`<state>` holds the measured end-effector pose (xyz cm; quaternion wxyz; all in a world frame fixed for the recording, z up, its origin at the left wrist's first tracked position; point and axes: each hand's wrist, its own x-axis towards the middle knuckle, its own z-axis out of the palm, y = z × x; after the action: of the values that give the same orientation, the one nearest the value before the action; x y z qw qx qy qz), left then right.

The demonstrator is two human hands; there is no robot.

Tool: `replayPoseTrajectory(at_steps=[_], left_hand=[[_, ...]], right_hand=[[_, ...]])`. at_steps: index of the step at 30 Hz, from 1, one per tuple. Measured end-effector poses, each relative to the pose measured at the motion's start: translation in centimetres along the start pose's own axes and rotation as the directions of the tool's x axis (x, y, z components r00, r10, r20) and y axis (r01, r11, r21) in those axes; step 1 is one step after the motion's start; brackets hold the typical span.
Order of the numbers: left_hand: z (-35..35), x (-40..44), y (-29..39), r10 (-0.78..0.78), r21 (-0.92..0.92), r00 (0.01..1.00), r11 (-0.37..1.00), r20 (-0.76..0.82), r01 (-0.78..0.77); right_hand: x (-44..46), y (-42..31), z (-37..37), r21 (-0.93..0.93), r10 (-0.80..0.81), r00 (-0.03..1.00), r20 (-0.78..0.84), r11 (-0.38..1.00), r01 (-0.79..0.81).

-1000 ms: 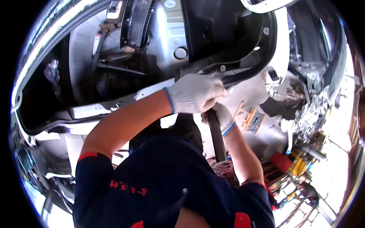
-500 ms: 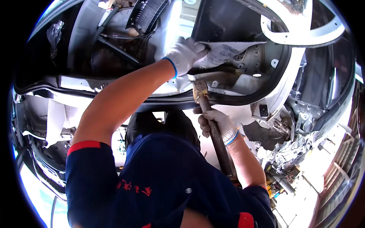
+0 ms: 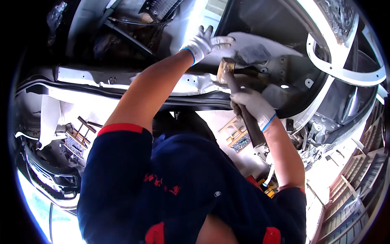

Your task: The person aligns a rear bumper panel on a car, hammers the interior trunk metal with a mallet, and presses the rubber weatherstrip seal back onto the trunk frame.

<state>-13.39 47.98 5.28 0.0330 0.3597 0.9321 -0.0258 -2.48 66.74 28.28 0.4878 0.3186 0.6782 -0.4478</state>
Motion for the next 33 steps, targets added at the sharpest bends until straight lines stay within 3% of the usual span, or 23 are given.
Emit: replayPoseTrajectory(at_steps=[1,2,3,6,8,10,12,14,15,18,19,21,25,27,29,31,32,33], left_hand=[[-1.2,0.4,-1.1,-0.031,-0.05,0.995,0.998,0.1,0.036],[-0.2,1.1,-2.2,-0.054,-0.04,0.995,0.998,0.087,0.058],[0.7,1.8,-3.1,-0.075,-0.03,0.995,0.997,0.072,0.077],[-0.3,2.9,-4.7,-0.17,0.056,0.951,0.985,0.257,0.162],[0.6,2.8,-4.8,-0.152,0.07,0.964,0.988,0.219,0.14],[2.5,2.9,-4.1,-0.239,-0.058,0.933,0.963,0.268,0.264],[0.5,2.4,-4.1,-0.258,-0.026,0.915,0.96,0.311,0.28],[-0.8,2.4,-4.1,-0.284,0.053,0.891,0.957,0.354,0.284],[-0.3,2.7,-4.1,-0.288,0.05,0.891,0.956,0.35,0.289],[2.2,4.2,-5.4,-0.228,-0.07,0.914,0.962,0.336,0.265],[1.7,4.0,-5.8,-0.231,-0.069,0.915,0.961,0.331,0.268],[0.3,3.2,-6.6,-0.183,-0.038,0.942,0.979,0.28,0.201],[3.1,2.5,-8.0,-0.103,-0.077,0.974,0.99,0.203,0.121],[3.8,2.3,-7.9,-0.091,-0.062,0.979,0.993,0.18,0.104],[2.5,1.8,-8.0,-0.07,-0.032,0.976,0.996,0.208,0.079],[1.4,1.7,-8.1,-0.094,-0.015,0.969,0.995,0.227,0.1],[1.9,1.7,-8.5,-0.094,-0.021,0.971,0.995,0.218,0.101],[2.5,1.7,-7.8,-0.089,-0.037,0.974,0.994,0.211,0.099]], right_hand=[[0.4,-0.4,-0.2,-0.049,-0.043,0.999,0.013,0.998,0.043],[-0.1,-1.7,0.2,0.004,-0.092,0.995,0.049,0.996,0.092],[-1.1,-2.8,0.9,0.117,-0.062,0.997,-0.036,0.991,0.066],[-1.8,-4.0,1.4,0.109,-0.094,0.995,-0.04,0.989,0.098],[-0.8,-2.9,1.5,0.048,-0.082,0.997,-0.012,0.995,0.083],[1.1,-1.9,1.7,0.015,-0.022,1.0,0.002,1.0,0.022],[2.7,-1.4,1.6,0.01,0.017,1.0,0.0,1.0,-0.017],[3.5,-1.8,1.4,-0.152,0.159,0.986,0.043,0.977,-0.151],[3.4,-2.2,1.0,-0.157,0.157,0.987,0.038,0.976,-0.15],[1.3,-6.4,0.6,0.039,0.015,0.999,0.051,0.999,-0.017],[0.2,-7.7,0.7,-0.006,-0.012,0.999,-0.04,1.0,0.012],[-3.4,-10.0,2.0,-0.076,-0.215,0.971,-0.101,0.975,0.208],[-3.3,-8.1,2.3,-0.238,-0.407,0.895,-0.183,0.901,0.362],[-0.8,-4.2,2.5,-0.369,-0.375,0.903,-0.211,0.886,0.282],[1.0,-1.2,2.8,-0.388,-0.007,0.99,-0.14,0.92,-0.048],[3.7,-0.8,1.4,-0.671,-0.181,0.977,-0.112,0.739,0.06],[1.3,-6.5,2.4,-0.303,0.049,0.999,-0.021,0.951,-0.054],[0.4,-9.3,2.0,0.005,0.048,0.997,0.065,0.999,-0.048]])
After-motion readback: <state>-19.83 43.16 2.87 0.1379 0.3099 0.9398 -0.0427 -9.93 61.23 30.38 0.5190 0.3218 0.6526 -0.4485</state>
